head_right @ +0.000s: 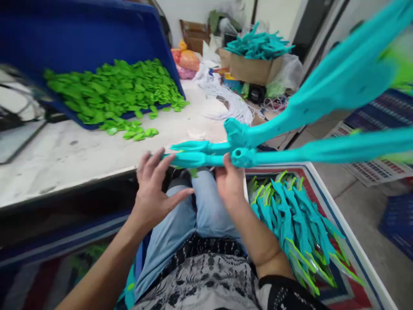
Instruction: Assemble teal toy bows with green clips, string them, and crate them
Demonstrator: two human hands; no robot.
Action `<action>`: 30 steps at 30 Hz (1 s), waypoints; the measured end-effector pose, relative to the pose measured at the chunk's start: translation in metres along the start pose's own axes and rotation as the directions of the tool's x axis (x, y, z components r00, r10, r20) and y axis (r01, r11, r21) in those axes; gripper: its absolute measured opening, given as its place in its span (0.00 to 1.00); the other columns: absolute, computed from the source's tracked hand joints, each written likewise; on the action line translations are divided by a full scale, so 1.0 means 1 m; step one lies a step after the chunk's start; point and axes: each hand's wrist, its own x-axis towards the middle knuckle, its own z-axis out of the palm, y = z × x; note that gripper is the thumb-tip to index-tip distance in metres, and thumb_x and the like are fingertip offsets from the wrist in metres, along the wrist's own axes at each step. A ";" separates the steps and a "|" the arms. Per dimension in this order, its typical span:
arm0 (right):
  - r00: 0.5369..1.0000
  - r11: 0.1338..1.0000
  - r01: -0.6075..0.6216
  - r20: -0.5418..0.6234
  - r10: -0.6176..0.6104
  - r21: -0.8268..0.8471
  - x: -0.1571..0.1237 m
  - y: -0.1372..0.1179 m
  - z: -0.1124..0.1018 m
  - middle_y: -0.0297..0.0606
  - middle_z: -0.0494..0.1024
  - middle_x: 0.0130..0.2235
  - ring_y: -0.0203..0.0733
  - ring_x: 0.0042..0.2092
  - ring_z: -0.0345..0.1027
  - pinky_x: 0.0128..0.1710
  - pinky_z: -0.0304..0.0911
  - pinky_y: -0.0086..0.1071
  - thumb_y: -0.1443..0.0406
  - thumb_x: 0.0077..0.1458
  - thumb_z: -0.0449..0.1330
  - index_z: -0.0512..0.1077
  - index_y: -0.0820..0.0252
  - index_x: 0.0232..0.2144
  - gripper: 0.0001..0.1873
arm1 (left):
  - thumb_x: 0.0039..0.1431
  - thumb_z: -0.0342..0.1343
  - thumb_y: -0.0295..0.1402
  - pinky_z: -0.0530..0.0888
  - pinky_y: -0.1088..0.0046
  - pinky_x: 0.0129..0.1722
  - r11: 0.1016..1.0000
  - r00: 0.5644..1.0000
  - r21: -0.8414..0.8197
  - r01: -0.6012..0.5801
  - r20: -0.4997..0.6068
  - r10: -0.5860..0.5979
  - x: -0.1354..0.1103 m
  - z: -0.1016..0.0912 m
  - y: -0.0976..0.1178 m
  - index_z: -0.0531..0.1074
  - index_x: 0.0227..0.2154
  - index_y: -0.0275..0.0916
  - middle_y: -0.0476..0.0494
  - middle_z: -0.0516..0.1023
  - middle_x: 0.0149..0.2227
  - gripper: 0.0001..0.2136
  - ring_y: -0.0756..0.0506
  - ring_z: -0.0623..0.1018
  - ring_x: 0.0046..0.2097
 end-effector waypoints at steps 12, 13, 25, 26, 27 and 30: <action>0.419 0.419 -0.908 -0.006 0.908 -0.002 -0.134 0.185 -0.030 0.20 0.80 0.35 0.43 0.47 0.75 0.48 0.71 0.41 0.55 0.45 0.67 0.70 0.47 0.32 0.12 | 0.56 0.51 0.51 0.68 0.53 0.51 0.905 0.872 0.425 0.024 0.433 -0.227 -0.121 -0.025 -0.137 0.72 0.47 0.36 0.35 0.69 0.41 0.25 0.33 0.69 0.48; 0.404 0.404 -0.914 0.011 0.915 -0.030 -0.133 0.185 -0.032 0.20 0.79 0.35 0.42 0.43 0.76 0.47 0.71 0.40 0.55 0.45 0.67 0.70 0.47 0.32 0.13 | 0.55 0.51 0.52 0.69 0.54 0.50 0.902 0.864 0.430 0.037 0.440 -0.245 -0.125 -0.023 -0.142 0.72 0.47 0.36 0.36 0.70 0.40 0.26 0.34 0.69 0.46; 0.277 0.367 -0.754 0.242 0.930 -0.545 -0.110 0.134 -0.065 0.29 0.76 0.24 0.34 0.27 0.72 0.32 0.69 0.29 0.59 0.33 0.74 0.75 0.59 0.27 0.17 | 0.47 0.45 0.67 0.67 0.63 0.48 0.915 0.807 0.376 0.147 0.490 -0.331 -0.136 -0.020 -0.156 0.72 0.42 0.42 0.42 0.73 0.35 0.34 0.37 0.72 0.42; 0.308 0.402 -0.682 0.259 0.916 -0.611 -0.105 0.129 -0.062 0.29 0.76 0.23 0.34 0.27 0.71 0.32 0.68 0.28 0.60 0.38 0.72 0.75 0.60 0.28 0.14 | 0.46 0.45 0.68 0.67 0.64 0.48 0.918 0.804 0.366 0.154 0.494 -0.332 -0.137 -0.020 -0.156 0.72 0.42 0.42 0.42 0.73 0.35 0.35 0.38 0.72 0.42; 0.353 0.452 -0.571 0.292 0.889 -0.686 -0.099 0.123 -0.057 0.30 0.76 0.24 0.34 0.28 0.71 0.33 0.68 0.29 0.61 0.43 0.70 0.76 0.60 0.29 0.11 | 0.46 0.44 0.69 0.67 0.64 0.47 0.919 0.805 0.361 0.161 0.491 -0.334 -0.137 -0.021 -0.155 0.72 0.42 0.42 0.42 0.73 0.34 0.36 0.38 0.72 0.42; 0.521 0.605 -0.040 0.500 0.692 -0.795 -0.070 0.103 -0.037 0.35 0.79 0.33 0.38 0.37 0.74 0.42 0.68 0.32 0.62 0.55 0.62 0.77 0.59 0.36 0.08 | 0.44 0.46 0.69 0.68 0.62 0.47 0.914 0.806 0.363 0.180 0.478 -0.348 -0.142 -0.027 -0.146 0.73 0.41 0.42 0.42 0.74 0.34 0.36 0.37 0.73 0.41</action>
